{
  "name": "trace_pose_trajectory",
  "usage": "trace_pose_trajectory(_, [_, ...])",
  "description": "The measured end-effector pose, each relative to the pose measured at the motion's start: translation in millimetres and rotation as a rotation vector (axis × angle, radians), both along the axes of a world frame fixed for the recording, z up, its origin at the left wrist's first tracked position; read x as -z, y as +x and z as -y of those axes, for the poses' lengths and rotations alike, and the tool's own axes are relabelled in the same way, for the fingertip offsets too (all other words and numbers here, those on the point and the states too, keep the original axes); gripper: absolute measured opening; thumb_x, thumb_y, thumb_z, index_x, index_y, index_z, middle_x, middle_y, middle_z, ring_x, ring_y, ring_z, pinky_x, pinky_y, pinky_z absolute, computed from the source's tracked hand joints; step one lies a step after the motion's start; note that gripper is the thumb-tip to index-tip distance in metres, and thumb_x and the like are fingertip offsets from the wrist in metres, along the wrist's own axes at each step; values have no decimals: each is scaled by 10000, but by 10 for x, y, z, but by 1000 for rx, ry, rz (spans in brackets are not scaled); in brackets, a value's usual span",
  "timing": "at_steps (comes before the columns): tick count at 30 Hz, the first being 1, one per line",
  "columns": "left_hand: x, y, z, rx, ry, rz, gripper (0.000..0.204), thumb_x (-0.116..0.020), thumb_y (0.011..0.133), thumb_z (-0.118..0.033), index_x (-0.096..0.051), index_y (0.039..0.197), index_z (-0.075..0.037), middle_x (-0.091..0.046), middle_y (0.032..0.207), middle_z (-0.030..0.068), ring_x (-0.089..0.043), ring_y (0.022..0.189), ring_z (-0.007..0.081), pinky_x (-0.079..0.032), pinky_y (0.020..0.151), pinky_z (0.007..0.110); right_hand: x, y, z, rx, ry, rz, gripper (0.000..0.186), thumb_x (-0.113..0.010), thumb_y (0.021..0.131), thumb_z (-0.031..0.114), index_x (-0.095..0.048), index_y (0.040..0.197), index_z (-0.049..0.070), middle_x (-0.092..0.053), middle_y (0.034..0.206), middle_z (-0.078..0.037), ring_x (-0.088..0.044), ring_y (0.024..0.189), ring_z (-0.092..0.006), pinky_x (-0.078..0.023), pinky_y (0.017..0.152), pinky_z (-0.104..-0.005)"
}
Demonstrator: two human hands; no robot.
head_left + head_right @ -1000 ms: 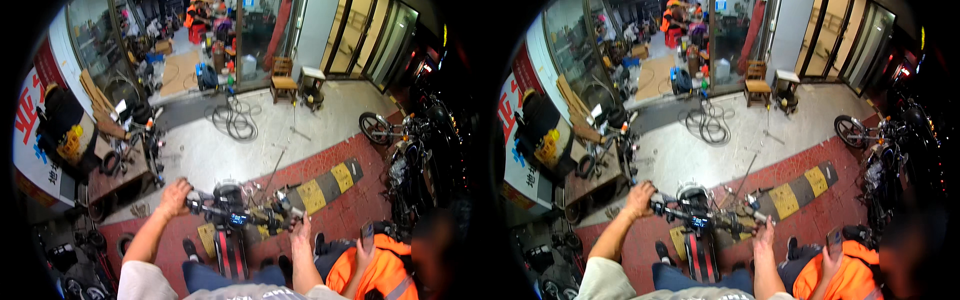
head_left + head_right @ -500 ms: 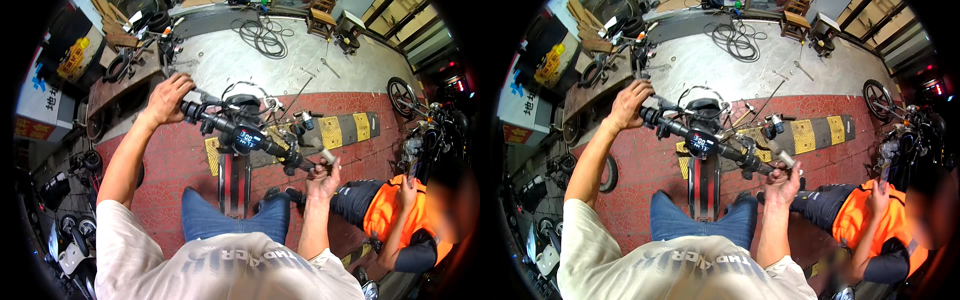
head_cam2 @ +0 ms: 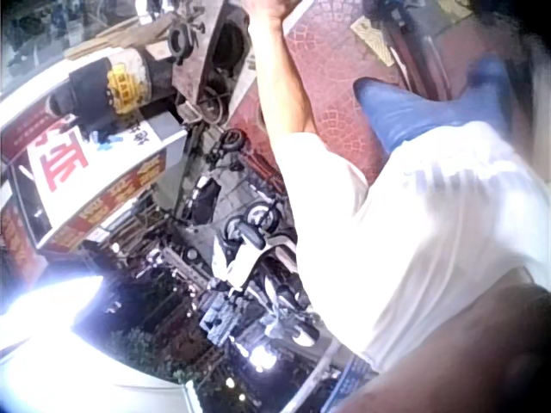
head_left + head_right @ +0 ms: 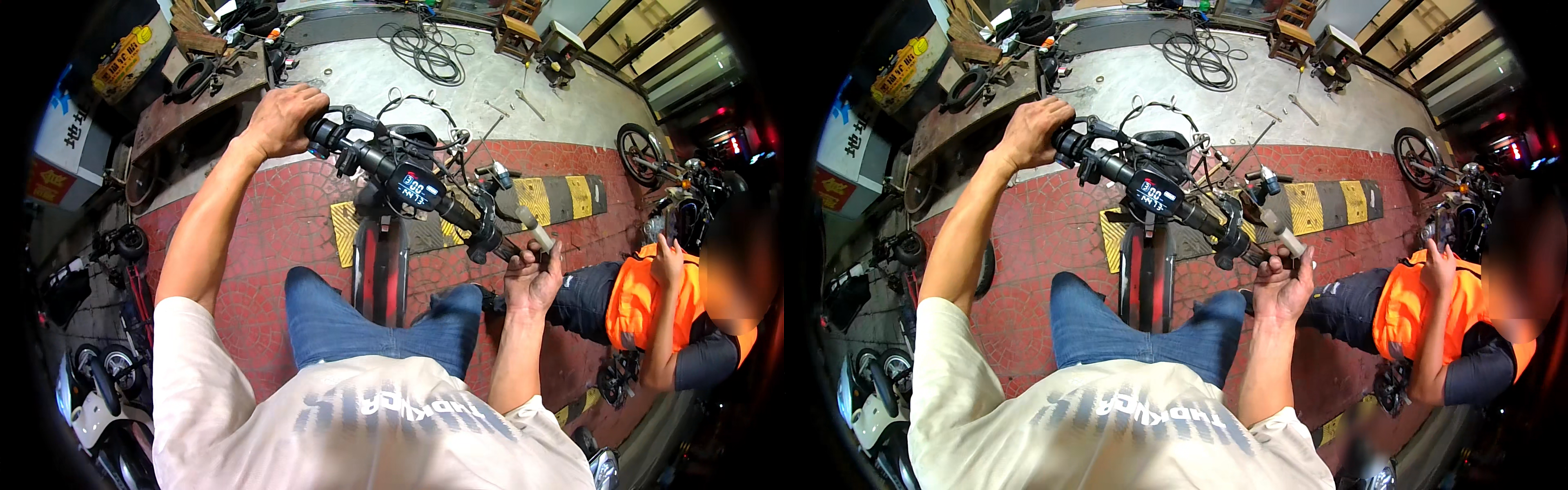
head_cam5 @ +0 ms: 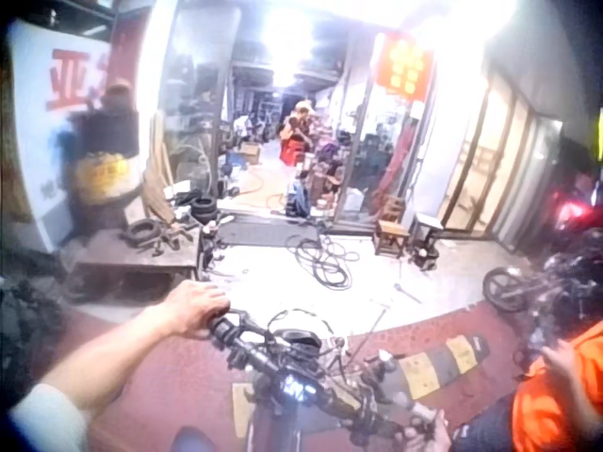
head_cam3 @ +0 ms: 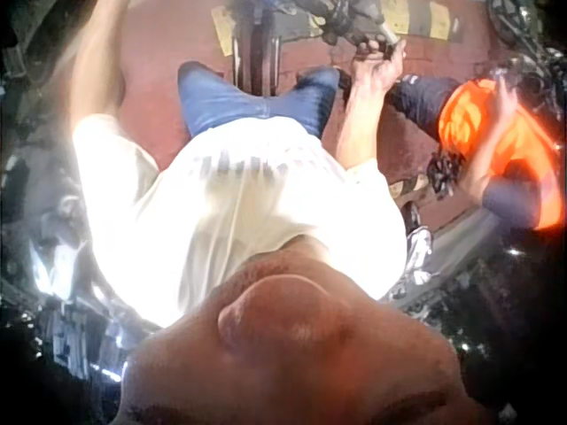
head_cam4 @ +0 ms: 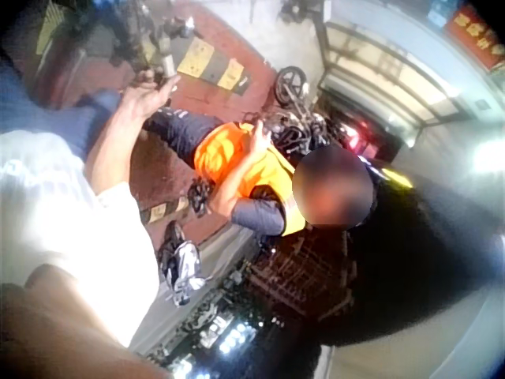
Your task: The person works on the handlebars of an electric scooter, first by hand and then by using a screwdriver to tighten components near the display panel.
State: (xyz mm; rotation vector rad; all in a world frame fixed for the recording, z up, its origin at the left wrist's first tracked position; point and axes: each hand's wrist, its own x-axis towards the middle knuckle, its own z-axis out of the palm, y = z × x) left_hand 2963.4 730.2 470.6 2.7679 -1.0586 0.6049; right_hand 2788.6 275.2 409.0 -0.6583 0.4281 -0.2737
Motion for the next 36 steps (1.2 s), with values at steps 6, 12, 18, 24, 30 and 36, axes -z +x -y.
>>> trace_pose_trajectory(6, [-91,83,140,17,18,-16,368,-697,638,-64,-550,975,-61,-581,967,102,-592,966,335,-519,770,444,-79,-60,22,11,20,-12,302,-548,1066,430,-623,1035,139,-610,817,8,-566,699,-121,-478,621,-289])
trace_pose_trajectory(12, [-182,451,533,147,41,-23,502,-786,695,-129,-596,1152,-43,-626,1226,106,-625,1110,352,-539,898,440,-291,2,133,3,-27,73,299,-546,1067,428,-616,1036,139,-610,833,-6,-573,724,-143,-462,646,-298])
trace_pose_trajectory(18, [-211,548,591,173,53,-51,594,-792,679,-111,-592,1237,-66,-596,1399,83,-661,1084,369,-551,877,460,-483,115,295,49,-136,122,295,-553,1066,422,-633,1024,141,-615,836,-3,-581,746,-150,-456,667,-306])
trace_pose_trajectory(24, [-234,505,364,81,106,-78,754,-818,663,-140,-553,1369,-128,-501,1542,25,-672,1116,338,-565,895,436,-507,378,181,-3,-91,80,335,-567,1055,437,-645,1133,120,-589,842,0,-562,745,-149,-445,682,-298])
trace_pose_trajectory(30, [-290,728,458,167,110,-18,831,-828,633,-123,-541,1413,-144,-479,1564,11,-667,1136,321,-569,929,428,-778,779,-124,-72,-164,186,394,-545,1059,464,-656,1153,98,-629,888,-24,-602,779,-161,-485,732,-317])
trace_pose_trajectory(36, [-328,1009,656,334,110,-22,778,-800,643,-103,-568,1385,-123,-497,1556,22,-667,1123,328,-560,885,438,-1206,1213,-277,-145,-271,408,418,-491,1090,407,-652,1156,27,-698,1064,-114,-694,993,-268,-562,902,-450])
